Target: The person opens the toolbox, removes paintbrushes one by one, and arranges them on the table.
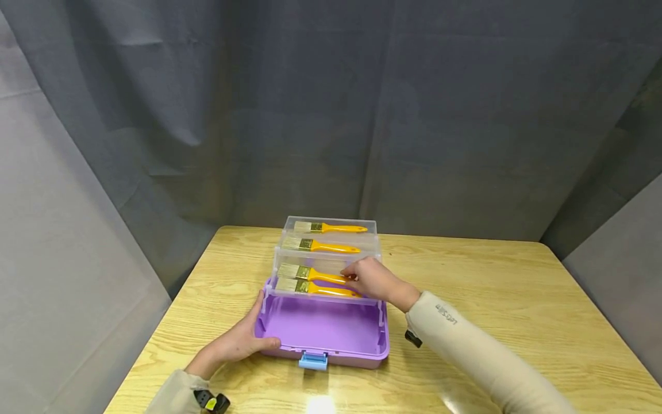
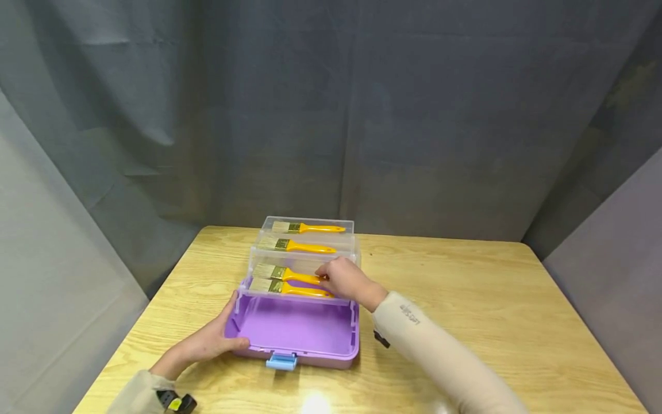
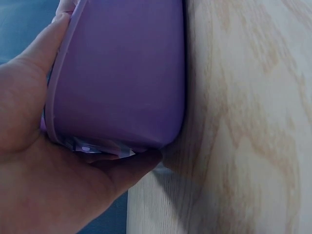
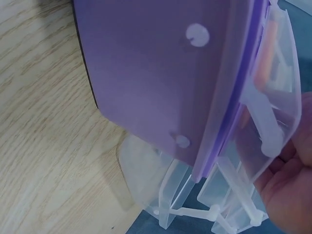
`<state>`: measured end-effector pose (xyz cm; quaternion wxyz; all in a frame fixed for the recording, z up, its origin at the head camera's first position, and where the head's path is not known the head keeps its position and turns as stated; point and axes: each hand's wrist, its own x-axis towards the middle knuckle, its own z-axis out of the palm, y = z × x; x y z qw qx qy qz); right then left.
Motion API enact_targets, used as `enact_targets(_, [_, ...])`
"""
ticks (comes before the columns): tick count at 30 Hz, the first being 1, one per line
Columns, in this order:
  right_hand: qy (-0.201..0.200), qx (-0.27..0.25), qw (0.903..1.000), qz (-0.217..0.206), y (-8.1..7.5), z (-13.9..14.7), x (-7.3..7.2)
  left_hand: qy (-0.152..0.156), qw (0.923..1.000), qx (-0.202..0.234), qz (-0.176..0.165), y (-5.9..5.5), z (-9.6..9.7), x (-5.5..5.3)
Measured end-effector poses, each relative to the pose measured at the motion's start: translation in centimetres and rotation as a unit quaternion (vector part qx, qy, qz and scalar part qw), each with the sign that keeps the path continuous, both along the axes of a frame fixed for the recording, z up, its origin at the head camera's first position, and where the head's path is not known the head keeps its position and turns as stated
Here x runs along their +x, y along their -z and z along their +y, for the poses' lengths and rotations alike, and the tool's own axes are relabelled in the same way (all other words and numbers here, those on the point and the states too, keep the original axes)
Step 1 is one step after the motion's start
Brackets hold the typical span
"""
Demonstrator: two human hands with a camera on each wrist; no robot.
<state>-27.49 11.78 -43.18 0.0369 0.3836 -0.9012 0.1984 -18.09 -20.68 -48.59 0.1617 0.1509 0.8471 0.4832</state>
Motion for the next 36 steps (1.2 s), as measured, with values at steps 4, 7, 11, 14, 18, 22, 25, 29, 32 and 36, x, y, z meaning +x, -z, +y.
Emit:
enact_targets(4, [0.0, 0.022, 0.9997, 0.013, -0.1, -0.2, 0.1, 0.003, 1.0, 0.006, 0.002, 0.0, 0.2, 0.0])
enact_targets(7, [0.005, 0.025, 0.9996, 0.011, -0.2, -0.2, 0.2, 0.005, 1.0, 0.006, 0.003, 0.2, 0.2, -0.1])
enact_targets(11, [0.028, -0.009, 0.9994, -0.017, -0.4, 0.1, 0.5, 0.006, 1.0, -0.001, 0.001, 0.4, 0.3, -0.1])
enact_targets(14, [0.051, -0.063, 0.9957, -0.045, -0.4, 0.4, 0.7, 0.005, 1.0, 0.0, 0.001, 0.4, 0.4, 0.0])
enact_targets(18, [0.081, -0.141, 0.9838, -0.076, -0.4, 1.0, 0.8, 0.004, 1.0, 0.001, 0.004, 0.3, 0.4, 0.0])
enact_targets(22, [0.109, -0.21, 0.9654, -0.109, -0.3, 1.7, 1.0, 0.009, 0.9998, 0.008, 0.014, 0.2, 0.4, 0.1])
enact_targets(25, [0.129, -0.252, 0.9494, -0.136, -0.4, 2.4, 1.2, 0.012, 0.9996, 0.012, 0.023, 0.1, 0.3, 0.1])
enact_targets(29, [0.157, -0.29, 0.9266, -0.18, -0.6, 3.7, 1.6, 0.013, 0.9997, 0.01, 0.019, -0.1, 0.2, 0.2])
enact_targets(32, [0.173, -0.314, 0.9107, -0.206, -0.6, 4.8, 1.9, 0.012, 0.9999, 0.005, 0.008, -0.1, 0.1, 0.2])
enact_targets(36, [0.178, -0.343, 0.895, -0.222, -0.9, 6.3, 2.4, 0.014, 0.9999, 0.001, 0.01, 0.0, 0.0, 0.2])
